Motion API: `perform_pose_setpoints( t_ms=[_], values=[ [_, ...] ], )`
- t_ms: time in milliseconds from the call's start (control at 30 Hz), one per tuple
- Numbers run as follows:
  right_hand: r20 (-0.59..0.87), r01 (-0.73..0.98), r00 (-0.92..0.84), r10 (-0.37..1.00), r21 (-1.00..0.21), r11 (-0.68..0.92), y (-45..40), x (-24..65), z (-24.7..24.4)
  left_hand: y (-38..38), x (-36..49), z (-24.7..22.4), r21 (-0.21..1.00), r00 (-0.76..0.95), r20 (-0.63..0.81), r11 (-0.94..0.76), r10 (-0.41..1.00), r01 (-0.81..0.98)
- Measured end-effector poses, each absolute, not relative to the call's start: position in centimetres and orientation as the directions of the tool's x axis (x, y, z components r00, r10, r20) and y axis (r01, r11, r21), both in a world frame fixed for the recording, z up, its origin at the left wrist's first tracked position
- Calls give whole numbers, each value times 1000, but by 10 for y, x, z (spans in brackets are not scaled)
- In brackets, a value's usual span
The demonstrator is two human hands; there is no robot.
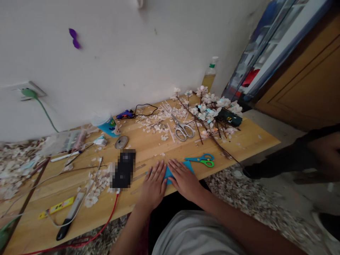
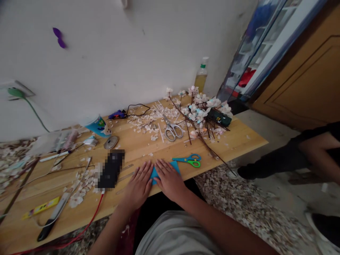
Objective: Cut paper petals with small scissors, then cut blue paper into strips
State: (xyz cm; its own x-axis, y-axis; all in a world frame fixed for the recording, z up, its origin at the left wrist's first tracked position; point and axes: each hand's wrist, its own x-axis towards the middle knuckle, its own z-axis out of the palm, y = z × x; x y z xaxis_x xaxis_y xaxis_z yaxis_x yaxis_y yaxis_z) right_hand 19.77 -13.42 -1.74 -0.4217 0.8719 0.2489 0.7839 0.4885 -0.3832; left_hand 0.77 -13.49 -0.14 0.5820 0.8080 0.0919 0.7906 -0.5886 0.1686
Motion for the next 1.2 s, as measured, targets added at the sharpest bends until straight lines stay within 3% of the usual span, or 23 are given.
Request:
perform_pose_setpoints(
  t_ms=[267, 467, 767, 1033, 1200],
  values=[
    [278, 801, -405, 871, -351, 484, -142, 245, -24, -137, -5, -4, 147, 599, 113, -609, 793, 779],
    [254, 842, -389, 885, -291, 454, -155, 264, -16, -134, -14, 7, 163, 639, 48, -637, 768, 753],
    [286, 814, -419, 862, -302, 496, -161, 235, -14, -129, 48, 1, 330, 640, 146, -647, 754, 687],
    [266, 807, -430, 863, -315, 499, -167, 281, -24, -130, 22, -12, 135, 695, 78, -699, 715, 703],
    [262, 832, -331, 907, -373, 411, -160, 292, 1, -119, -5, 9, 131, 806, 11, -800, 591, 585]
  ],
)
